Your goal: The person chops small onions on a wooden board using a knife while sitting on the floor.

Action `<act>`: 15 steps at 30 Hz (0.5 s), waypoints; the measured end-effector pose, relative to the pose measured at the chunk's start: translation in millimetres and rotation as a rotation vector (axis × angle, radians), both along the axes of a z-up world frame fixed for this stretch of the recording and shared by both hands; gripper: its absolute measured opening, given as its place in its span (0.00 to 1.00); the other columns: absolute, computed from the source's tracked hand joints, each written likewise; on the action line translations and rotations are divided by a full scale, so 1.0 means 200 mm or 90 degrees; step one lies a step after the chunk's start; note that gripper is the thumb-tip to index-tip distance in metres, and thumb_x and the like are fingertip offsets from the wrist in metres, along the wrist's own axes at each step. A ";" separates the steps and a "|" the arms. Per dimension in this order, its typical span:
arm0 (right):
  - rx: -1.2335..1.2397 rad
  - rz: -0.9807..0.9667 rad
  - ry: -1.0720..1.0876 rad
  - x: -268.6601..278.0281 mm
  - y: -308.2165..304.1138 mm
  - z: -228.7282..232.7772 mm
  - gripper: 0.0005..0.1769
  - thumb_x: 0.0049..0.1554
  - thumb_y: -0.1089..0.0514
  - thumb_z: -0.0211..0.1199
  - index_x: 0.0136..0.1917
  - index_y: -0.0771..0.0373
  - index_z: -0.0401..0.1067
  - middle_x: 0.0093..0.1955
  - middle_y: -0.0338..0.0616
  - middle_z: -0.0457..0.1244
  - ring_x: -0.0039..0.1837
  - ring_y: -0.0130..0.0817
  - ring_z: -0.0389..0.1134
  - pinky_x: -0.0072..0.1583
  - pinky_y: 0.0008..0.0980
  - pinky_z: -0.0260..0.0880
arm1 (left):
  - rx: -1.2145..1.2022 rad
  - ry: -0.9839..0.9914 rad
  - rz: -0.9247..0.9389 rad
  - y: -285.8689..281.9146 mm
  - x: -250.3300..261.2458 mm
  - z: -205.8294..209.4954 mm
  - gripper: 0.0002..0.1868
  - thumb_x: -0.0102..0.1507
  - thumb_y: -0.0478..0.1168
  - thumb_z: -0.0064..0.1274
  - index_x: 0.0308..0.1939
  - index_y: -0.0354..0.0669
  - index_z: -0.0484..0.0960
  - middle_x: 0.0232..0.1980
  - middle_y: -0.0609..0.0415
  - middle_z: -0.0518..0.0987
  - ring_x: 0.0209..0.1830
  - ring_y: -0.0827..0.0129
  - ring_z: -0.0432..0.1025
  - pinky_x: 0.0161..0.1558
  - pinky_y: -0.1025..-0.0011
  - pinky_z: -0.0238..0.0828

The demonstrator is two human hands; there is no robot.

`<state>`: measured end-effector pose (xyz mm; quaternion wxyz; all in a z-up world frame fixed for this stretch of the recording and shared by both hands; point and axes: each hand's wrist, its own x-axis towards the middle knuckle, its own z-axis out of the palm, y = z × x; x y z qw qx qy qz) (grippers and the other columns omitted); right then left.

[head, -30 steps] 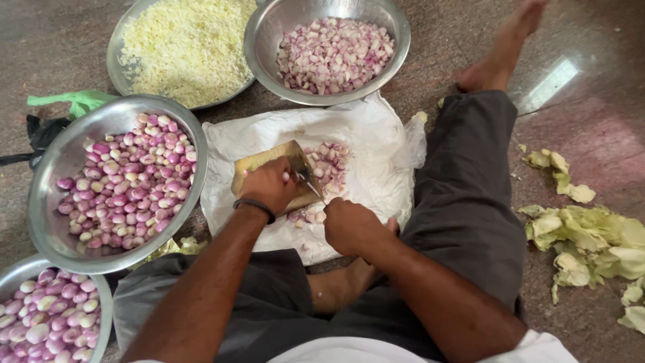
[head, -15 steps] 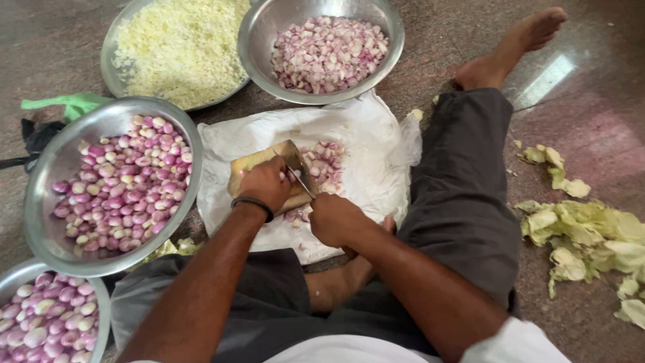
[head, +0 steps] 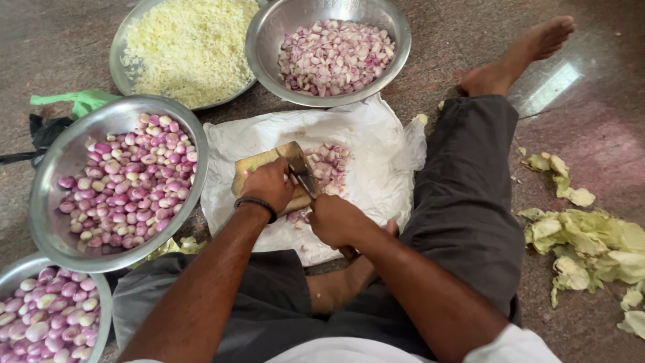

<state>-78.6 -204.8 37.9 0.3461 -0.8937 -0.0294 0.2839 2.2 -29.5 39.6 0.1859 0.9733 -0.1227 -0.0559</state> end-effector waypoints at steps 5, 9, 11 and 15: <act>0.054 -0.034 -0.062 0.01 0.06 -0.07 0.18 0.59 0.55 0.57 0.47 0.77 0.70 0.37 0.66 0.68 0.37 0.56 0.72 0.41 0.50 0.74 | 0.017 0.024 0.017 -0.03 0.01 -0.01 0.10 0.63 0.46 0.52 0.45 0.47 0.79 0.44 0.42 0.83 0.46 0.47 0.78 0.48 0.52 0.75; 0.183 -0.066 0.076 0.06 -0.06 -0.04 0.19 0.61 0.54 0.53 0.44 0.77 0.68 0.33 0.64 0.65 0.29 0.51 0.70 0.33 0.50 0.73 | -0.013 -0.052 -0.018 -0.05 -0.02 -0.03 0.09 0.64 0.47 0.52 0.43 0.49 0.81 0.48 0.48 0.83 0.45 0.49 0.78 0.47 0.52 0.75; 0.097 -0.067 0.041 0.06 -0.08 -0.02 0.19 0.61 0.54 0.53 0.44 0.76 0.69 0.34 0.64 0.67 0.32 0.52 0.72 0.36 0.49 0.74 | -0.009 -0.065 -0.023 -0.07 -0.03 -0.04 0.10 0.63 0.47 0.53 0.43 0.49 0.81 0.49 0.47 0.82 0.45 0.48 0.78 0.46 0.51 0.74; -0.089 0.003 -0.252 -0.05 -0.09 -0.05 0.17 0.58 0.53 0.57 0.47 0.73 0.69 0.41 0.66 0.68 0.45 0.63 0.72 0.48 0.56 0.71 | -0.079 -0.059 0.012 -0.03 -0.04 -0.05 0.13 0.62 0.49 0.55 0.44 0.47 0.81 0.48 0.47 0.82 0.47 0.49 0.77 0.47 0.51 0.73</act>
